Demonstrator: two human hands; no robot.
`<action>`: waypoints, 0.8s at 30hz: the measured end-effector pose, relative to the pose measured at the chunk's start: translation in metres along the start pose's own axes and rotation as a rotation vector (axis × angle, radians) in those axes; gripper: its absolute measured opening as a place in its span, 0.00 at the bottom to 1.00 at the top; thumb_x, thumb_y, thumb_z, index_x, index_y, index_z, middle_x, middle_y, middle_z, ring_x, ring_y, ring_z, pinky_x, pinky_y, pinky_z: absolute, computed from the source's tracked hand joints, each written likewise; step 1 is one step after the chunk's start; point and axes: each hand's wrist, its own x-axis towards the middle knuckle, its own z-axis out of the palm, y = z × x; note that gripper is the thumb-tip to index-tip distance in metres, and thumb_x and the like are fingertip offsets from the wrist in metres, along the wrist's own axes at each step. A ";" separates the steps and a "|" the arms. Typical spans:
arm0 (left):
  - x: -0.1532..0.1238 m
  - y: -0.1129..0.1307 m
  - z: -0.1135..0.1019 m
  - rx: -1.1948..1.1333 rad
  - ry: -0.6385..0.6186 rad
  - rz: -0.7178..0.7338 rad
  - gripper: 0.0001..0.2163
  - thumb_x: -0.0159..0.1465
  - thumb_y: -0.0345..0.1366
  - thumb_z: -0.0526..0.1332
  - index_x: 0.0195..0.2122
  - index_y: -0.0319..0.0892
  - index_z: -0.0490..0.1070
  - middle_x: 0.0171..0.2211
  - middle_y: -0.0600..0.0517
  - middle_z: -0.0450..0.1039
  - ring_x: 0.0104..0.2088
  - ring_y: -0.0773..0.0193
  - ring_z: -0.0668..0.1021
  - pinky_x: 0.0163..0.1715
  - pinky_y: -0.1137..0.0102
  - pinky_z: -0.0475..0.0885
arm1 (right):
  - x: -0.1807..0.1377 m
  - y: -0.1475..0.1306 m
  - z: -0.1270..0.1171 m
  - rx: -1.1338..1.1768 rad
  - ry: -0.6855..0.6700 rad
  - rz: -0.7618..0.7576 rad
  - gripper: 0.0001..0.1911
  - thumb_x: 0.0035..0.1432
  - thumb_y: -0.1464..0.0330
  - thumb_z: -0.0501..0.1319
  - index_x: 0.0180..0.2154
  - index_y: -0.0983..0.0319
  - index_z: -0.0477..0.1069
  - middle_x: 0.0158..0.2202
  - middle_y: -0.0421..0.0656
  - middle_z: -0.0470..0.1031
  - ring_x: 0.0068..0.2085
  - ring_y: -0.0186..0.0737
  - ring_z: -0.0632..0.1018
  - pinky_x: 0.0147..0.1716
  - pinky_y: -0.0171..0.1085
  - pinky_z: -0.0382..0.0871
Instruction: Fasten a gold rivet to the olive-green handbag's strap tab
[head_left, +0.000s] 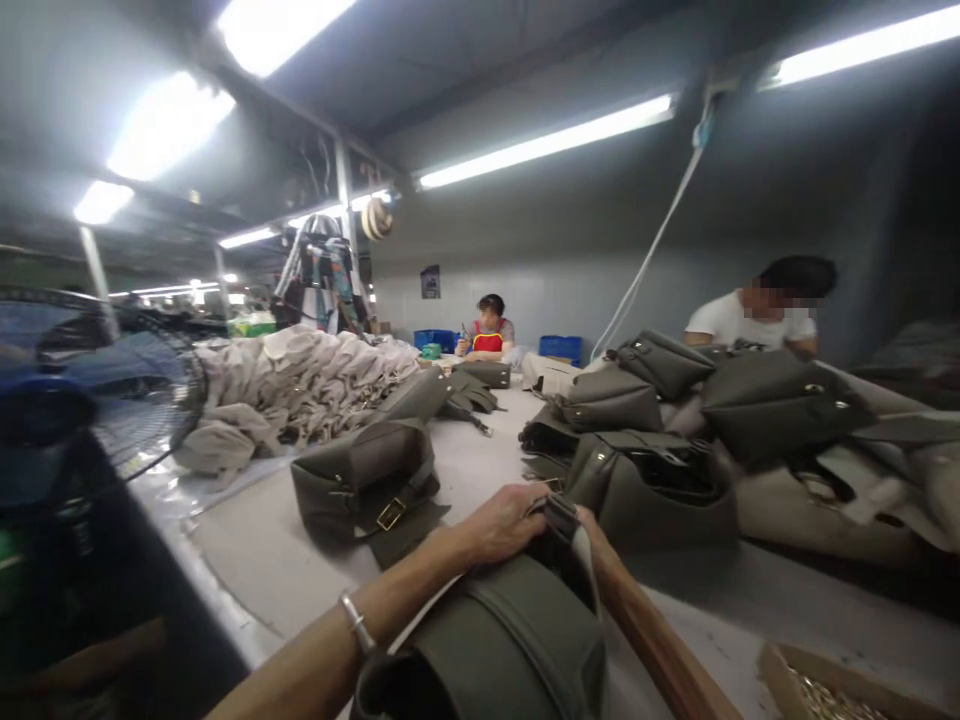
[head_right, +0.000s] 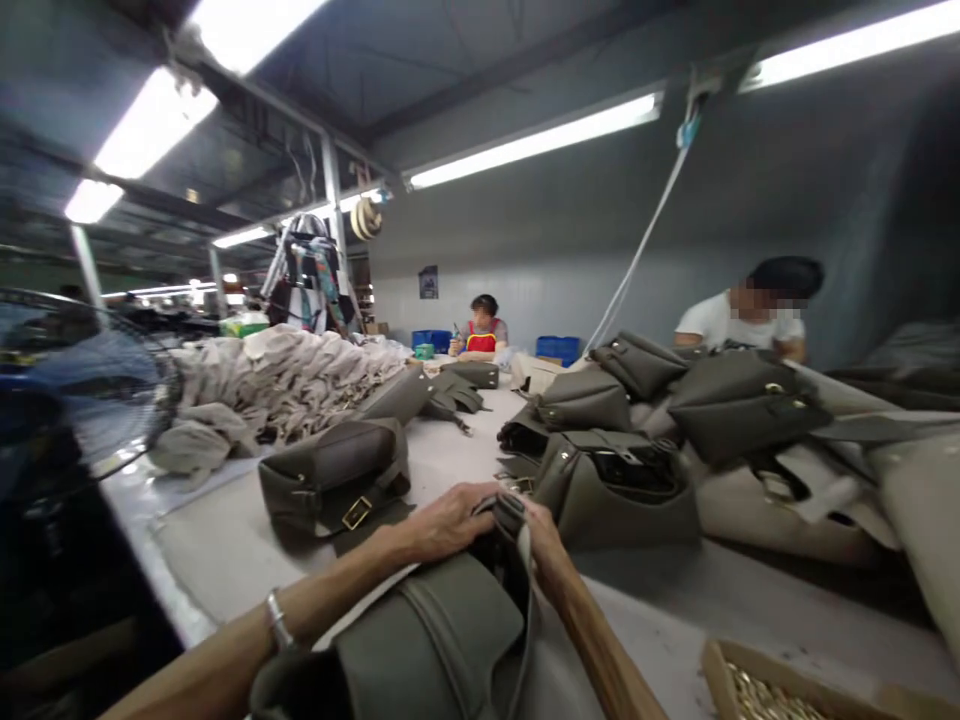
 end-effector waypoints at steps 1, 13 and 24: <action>-0.003 -0.001 0.002 -0.004 0.019 -0.004 0.11 0.63 0.27 0.52 0.43 0.38 0.70 0.42 0.51 0.72 0.43 0.62 0.73 0.47 0.69 0.65 | 0.002 0.000 -0.005 0.007 -0.050 0.010 0.20 0.52 0.55 0.66 0.34 0.67 0.73 0.33 0.45 0.73 0.34 0.42 0.74 0.35 0.39 0.71; -0.028 0.066 -0.041 0.182 0.282 -0.259 0.10 0.64 0.36 0.54 0.43 0.41 0.70 0.43 0.49 0.72 0.42 0.59 0.73 0.42 0.68 0.67 | 0.009 0.001 -0.001 0.024 -0.218 0.002 0.21 0.49 0.52 0.65 0.32 0.65 0.75 0.30 0.43 0.74 0.34 0.41 0.74 0.36 0.36 0.66; -0.056 0.087 0.000 0.424 -0.287 -0.162 0.10 0.66 0.28 0.49 0.43 0.40 0.69 0.43 0.46 0.71 0.46 0.56 0.72 0.50 0.64 0.65 | 0.002 0.004 0.002 -0.064 -0.280 -0.068 0.22 0.55 0.49 0.57 0.32 0.64 0.69 0.31 0.43 0.71 0.34 0.40 0.72 0.36 0.36 0.66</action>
